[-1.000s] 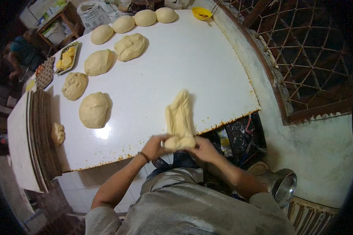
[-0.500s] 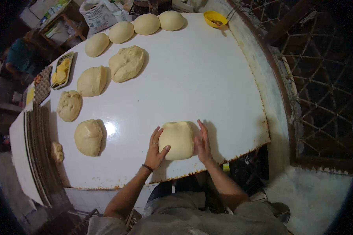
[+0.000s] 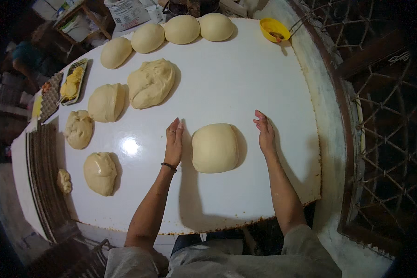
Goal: The person kneads dough by hand on a white table, pulling, folding, and rolling it into smooth round shapes and placing them in a row.
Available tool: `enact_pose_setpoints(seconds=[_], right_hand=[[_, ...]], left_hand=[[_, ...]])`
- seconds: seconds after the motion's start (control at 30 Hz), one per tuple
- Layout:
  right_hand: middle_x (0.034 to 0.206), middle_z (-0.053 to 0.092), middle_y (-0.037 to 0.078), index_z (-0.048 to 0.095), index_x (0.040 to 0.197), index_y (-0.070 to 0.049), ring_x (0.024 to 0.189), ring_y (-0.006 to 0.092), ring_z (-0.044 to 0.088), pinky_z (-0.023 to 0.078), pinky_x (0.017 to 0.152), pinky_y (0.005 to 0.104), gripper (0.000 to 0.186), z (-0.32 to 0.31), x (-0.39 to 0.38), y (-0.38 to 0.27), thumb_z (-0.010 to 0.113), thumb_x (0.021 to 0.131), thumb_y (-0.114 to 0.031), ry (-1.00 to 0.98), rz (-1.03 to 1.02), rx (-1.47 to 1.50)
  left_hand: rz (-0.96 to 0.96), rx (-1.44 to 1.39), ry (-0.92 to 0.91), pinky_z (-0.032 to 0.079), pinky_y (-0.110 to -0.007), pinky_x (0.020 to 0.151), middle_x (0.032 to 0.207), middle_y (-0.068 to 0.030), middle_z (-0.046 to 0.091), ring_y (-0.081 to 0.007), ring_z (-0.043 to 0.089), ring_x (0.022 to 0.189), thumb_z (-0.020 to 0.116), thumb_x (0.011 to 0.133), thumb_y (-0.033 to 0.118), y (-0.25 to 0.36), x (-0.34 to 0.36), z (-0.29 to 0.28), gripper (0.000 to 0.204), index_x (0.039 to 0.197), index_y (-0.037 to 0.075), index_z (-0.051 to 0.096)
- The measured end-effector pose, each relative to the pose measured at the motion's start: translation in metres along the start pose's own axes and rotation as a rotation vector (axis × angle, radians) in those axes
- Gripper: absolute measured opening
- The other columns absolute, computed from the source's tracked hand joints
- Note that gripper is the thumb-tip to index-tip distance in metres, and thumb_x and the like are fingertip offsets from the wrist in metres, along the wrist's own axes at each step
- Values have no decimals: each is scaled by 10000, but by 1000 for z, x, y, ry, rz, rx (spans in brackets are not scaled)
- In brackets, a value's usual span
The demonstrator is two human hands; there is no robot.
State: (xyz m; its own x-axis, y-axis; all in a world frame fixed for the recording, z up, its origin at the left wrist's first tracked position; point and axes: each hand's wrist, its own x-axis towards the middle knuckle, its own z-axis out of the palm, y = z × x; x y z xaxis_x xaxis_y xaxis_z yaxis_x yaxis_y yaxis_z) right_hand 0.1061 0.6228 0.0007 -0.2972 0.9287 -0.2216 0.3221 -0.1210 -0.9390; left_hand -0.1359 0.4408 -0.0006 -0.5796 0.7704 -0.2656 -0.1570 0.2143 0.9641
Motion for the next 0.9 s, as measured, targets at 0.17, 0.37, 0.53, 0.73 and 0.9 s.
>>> enact_pose_setpoints(seconds=[0.17,0.37,0.53,0.73,0.9], right_hand=[[1568,569,150,563,1541,-34,1446,253,517,318,1272,370,707,49,-6,2,340,1152,-581,-478,123,359],[1509,633,159,670,1469,-124,1407,280,556,384,1215,449,584,75,-87,21,373,1140,-505,-729,141,216],[1343,731,124,705,1388,-43,1243,257,662,492,1107,411,417,55,-275,20,600,1091,-317,-641,-249,-113],[1335,729,157,721,1371,-78,1272,326,667,491,1100,450,383,58,-355,19,627,1065,-287,-339,-652,-280],[1511,582,219,663,1424,-95,1446,368,500,321,1272,474,399,38,-200,29,567,1041,-147,-143,-482,-449]], left_hand=[[-64,35,-304,437,-366,1170,1493,-161,631,-239,571,1384,379,1169,455,3,7,10,607,1510,-5,582],[41,303,-293,410,-353,1185,1481,-137,641,-220,568,1372,410,1156,396,-15,-101,-24,541,1522,39,587],[38,136,-480,438,-401,1185,1492,-156,629,-245,565,1402,716,1017,249,-31,-259,-94,607,1558,54,525],[478,623,-489,457,-475,1175,1490,-211,618,-430,575,1390,805,956,378,-20,-296,-91,700,1515,37,558],[101,362,-282,550,-403,1056,1339,-200,721,-372,716,1185,675,1057,419,-21,-170,-64,577,1445,-5,614]])
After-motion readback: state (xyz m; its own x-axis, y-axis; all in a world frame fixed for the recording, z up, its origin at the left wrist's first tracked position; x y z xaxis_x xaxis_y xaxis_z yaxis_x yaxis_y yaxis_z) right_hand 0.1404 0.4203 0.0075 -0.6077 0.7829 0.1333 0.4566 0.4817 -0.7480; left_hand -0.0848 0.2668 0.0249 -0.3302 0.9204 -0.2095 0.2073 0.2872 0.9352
